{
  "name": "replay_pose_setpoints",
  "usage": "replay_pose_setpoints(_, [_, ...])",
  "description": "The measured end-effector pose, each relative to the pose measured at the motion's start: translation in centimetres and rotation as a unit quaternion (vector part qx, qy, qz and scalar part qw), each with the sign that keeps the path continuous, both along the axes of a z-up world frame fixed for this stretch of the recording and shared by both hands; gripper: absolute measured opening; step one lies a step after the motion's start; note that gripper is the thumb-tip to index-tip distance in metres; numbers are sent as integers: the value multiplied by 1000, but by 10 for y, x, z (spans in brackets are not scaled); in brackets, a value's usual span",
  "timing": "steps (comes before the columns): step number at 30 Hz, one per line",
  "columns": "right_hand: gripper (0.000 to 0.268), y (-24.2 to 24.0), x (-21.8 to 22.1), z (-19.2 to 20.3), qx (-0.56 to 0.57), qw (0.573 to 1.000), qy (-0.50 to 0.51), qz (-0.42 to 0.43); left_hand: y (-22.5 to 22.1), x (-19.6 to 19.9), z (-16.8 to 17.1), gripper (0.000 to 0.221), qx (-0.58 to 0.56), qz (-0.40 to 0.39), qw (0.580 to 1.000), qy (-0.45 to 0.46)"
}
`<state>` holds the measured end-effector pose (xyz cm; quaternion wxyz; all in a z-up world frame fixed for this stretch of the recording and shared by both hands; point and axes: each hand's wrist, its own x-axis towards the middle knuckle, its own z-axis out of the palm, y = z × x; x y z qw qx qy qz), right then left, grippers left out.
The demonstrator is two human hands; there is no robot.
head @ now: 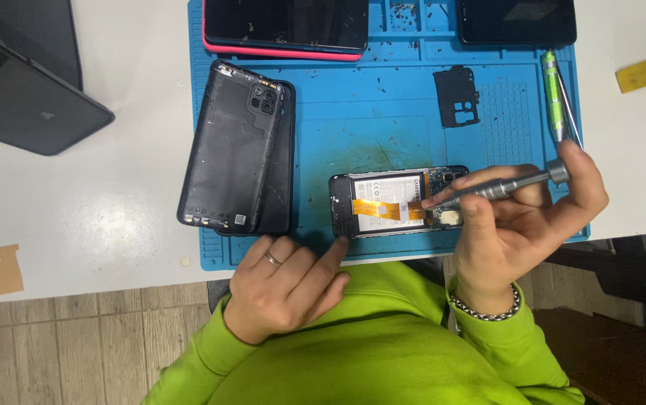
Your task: The person uses a precision screwdriver to remove screws from the internal frame of a disassembled smartphone. The phone is placed on a blue anti-static mat, and the person systematically unscrews components while keeping the device steady with their other hand.
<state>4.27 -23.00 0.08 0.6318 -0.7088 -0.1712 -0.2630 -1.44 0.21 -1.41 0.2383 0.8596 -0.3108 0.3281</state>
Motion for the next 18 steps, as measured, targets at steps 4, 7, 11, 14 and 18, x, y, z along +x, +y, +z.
replay_pose_setpoints(4, [59, -1, 0, 0, -2, 1000, 4, 6, -5, 1, 0, 33, 44, 32, 998, 25])
replay_pose_setpoints(7, [58, 0, 0, 0, -6, 1000, 4, 0, -6, 3, 1, 32, 44, 30, 998, 39])
replay_pose_setpoints(11, [59, -5, 0, -5, -13, 1000, 2, -4, -5, 3, 1, 32, 53, 15, 998, 43])
replay_pose_setpoints(14, [60, -4, 0, -3, -16, 1000, 2, -3, -6, 2, 1, 28, 56, 21, 997, 39])
replay_pose_setpoints(18, [60, -2, 0, -2, -10, 1000, -4, 2, -11, 4, 1, 26, 70, 74, 995, 25])
